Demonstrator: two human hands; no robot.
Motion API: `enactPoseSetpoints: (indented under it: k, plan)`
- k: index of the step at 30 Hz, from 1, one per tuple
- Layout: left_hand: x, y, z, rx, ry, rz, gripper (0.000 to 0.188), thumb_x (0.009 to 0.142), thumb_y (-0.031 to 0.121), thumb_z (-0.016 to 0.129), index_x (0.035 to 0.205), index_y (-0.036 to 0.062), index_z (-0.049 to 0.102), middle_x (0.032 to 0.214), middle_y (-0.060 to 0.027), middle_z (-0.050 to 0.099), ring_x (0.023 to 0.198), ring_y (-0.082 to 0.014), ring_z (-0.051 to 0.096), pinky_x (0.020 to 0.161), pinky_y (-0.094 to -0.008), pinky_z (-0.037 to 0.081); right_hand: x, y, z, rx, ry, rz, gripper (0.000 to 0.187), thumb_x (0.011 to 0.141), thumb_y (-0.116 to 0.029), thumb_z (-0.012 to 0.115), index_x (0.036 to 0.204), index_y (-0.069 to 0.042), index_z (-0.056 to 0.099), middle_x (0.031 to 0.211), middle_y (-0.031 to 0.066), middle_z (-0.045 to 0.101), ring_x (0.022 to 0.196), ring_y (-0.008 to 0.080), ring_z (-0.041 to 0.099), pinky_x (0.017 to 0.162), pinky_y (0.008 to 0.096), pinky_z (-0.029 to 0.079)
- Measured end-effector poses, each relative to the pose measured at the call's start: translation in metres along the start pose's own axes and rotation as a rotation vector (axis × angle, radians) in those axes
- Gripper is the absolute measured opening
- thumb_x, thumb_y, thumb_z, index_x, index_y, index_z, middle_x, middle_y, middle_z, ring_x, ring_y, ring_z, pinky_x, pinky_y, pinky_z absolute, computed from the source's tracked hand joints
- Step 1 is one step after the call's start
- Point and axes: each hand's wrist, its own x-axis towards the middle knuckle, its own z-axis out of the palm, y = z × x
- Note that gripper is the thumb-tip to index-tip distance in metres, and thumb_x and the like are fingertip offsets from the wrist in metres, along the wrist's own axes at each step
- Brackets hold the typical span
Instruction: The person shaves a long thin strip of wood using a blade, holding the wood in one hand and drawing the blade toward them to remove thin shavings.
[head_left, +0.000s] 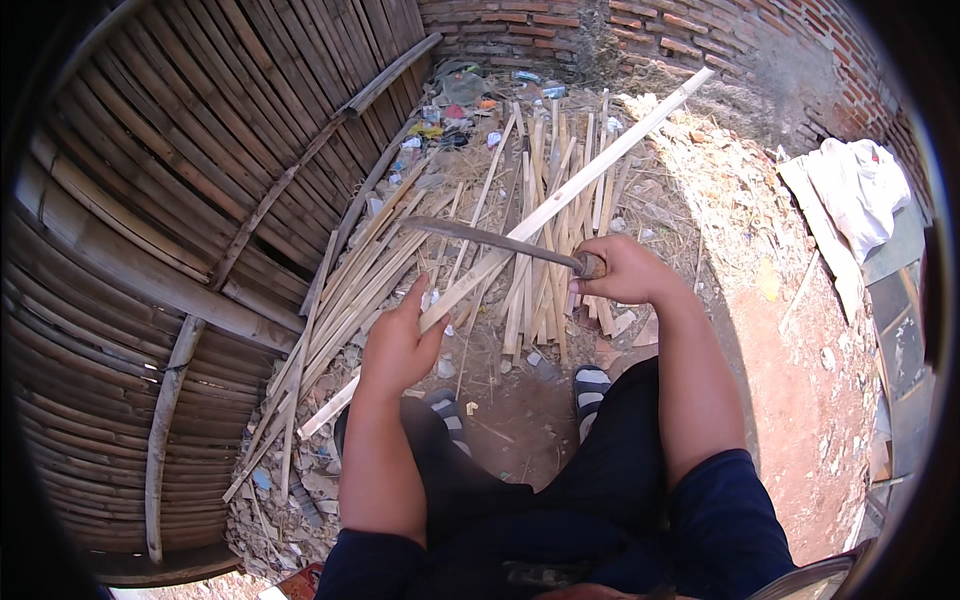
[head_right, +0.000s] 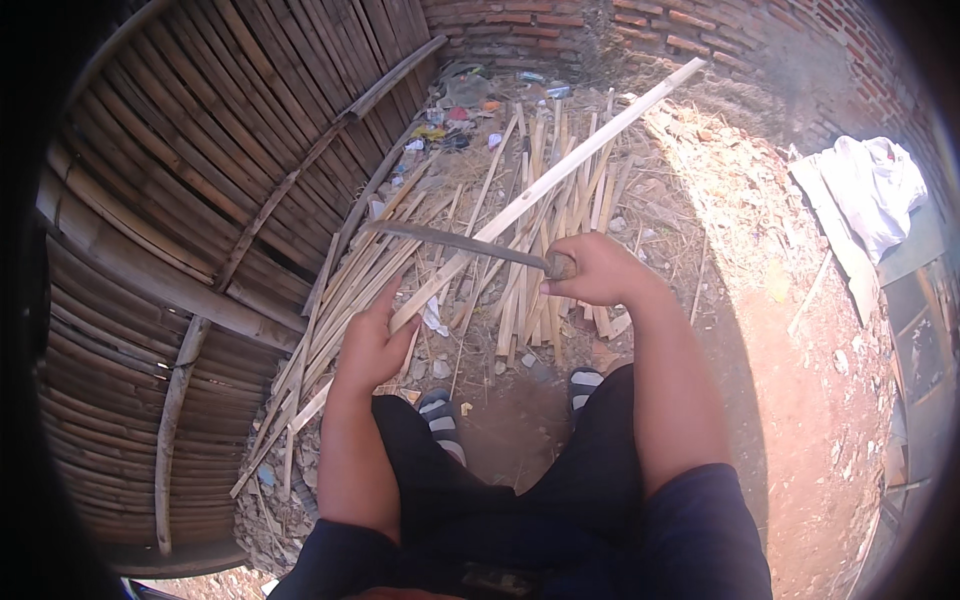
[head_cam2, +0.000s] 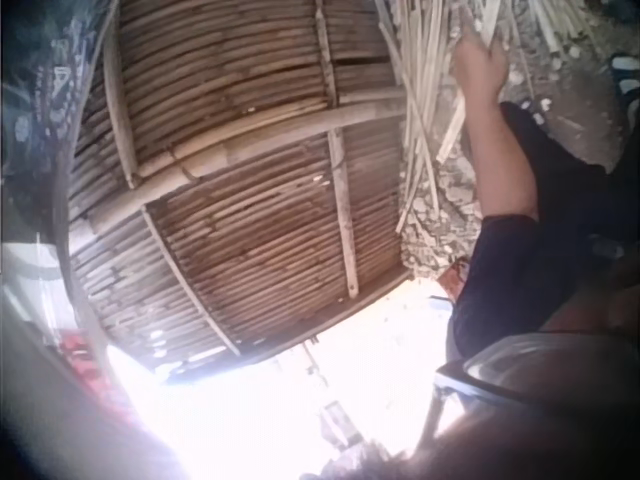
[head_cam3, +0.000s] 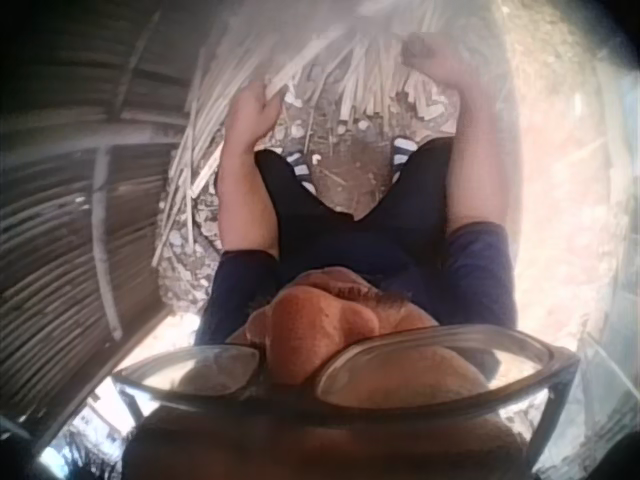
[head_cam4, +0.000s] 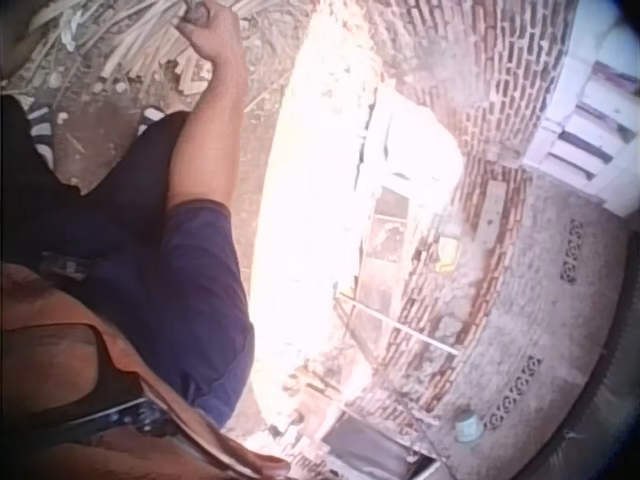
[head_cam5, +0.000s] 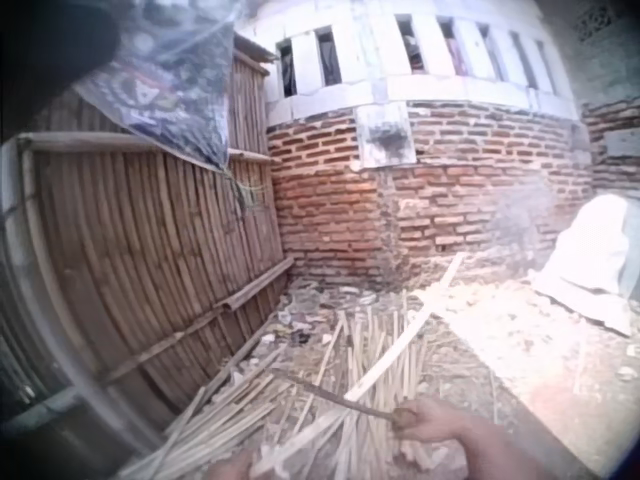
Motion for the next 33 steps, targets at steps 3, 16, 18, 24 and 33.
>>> enactPoseSetpoints:
  k: [3, 16, 18, 24, 33]
  plan:
    - [0.003, -0.007, 0.001, -0.003, 0.052, 0.028, 0.07, 0.094, 0.024, 0.077, 0.157, 0.0027, 0.052, 0.075, -0.0209, 0.069, 0.068, -0.0362, 0.069, 0.067, -0.0442, 0.053, 0.0, 0.048, -0.007, 0.22, 0.408, 0.244, 0.047, 0.088, -0.039, 0.085, 0.118, -0.004, 0.075, 0.102, 0.0204, 0.076, 0.098, 0.0364, 0.074, 0.09, 0.0461, 0.056]
    - [0.002, -0.006, 0.011, 0.007, -0.003, -0.017, 0.068, 0.093, 0.022, 0.077, 0.154, 0.0023, 0.056, 0.073, -0.018, 0.068, 0.066, -0.0322, 0.068, 0.068, -0.0407, 0.053, -0.003, -0.035, 0.017, -0.193, -0.007, -0.069, 0.04, 0.083, -0.034, 0.087, 0.106, -0.003, 0.075, 0.092, 0.023, 0.074, 0.086, 0.0454, 0.072, 0.076, 0.0511, 0.055]
    - [0.001, -0.008, 0.007, 0.001, 0.001, -0.014, 0.066, 0.093, 0.023, 0.078, 0.153, 0.0034, 0.058, 0.074, -0.0183, 0.069, 0.067, -0.0318, 0.069, 0.069, -0.0404, 0.054, 0.003, -0.012, 0.018, -0.051, 0.052, -0.103, 0.035, 0.086, -0.031, 0.088, 0.1, -0.004, 0.073, 0.08, 0.0129, 0.071, 0.075, 0.0329, 0.071, 0.071, 0.045, 0.054]
    - [0.003, 0.001, -0.004, -0.004, -0.001, -0.045, 0.065, 0.094, 0.024, 0.078, 0.154, 0.0071, 0.059, 0.077, -0.0196, 0.071, 0.071, -0.0319, 0.071, 0.072, -0.0405, 0.055, -0.004, 0.063, -0.014, 0.522, 0.407, 0.384, 0.031, 0.091, -0.033, 0.085, 0.106, -0.007, 0.076, 0.076, 0.0044, 0.069, 0.069, 0.0164, 0.067, 0.064, 0.0354, 0.053]
    - [0.003, 0.002, 0.006, -0.036, 0.004, -0.007, 0.066, 0.094, 0.022, 0.077, 0.155, 0.0073, 0.057, 0.076, -0.0204, 0.07, 0.07, -0.0324, 0.07, 0.072, -0.0406, 0.054, -0.01, 0.006, -0.003, -0.024, 0.089, 0.079, 0.044, 0.087, -0.038, 0.086, 0.111, -0.003, 0.073, 0.095, 0.0213, 0.074, 0.096, 0.0374, 0.072, 0.086, 0.048, 0.055]
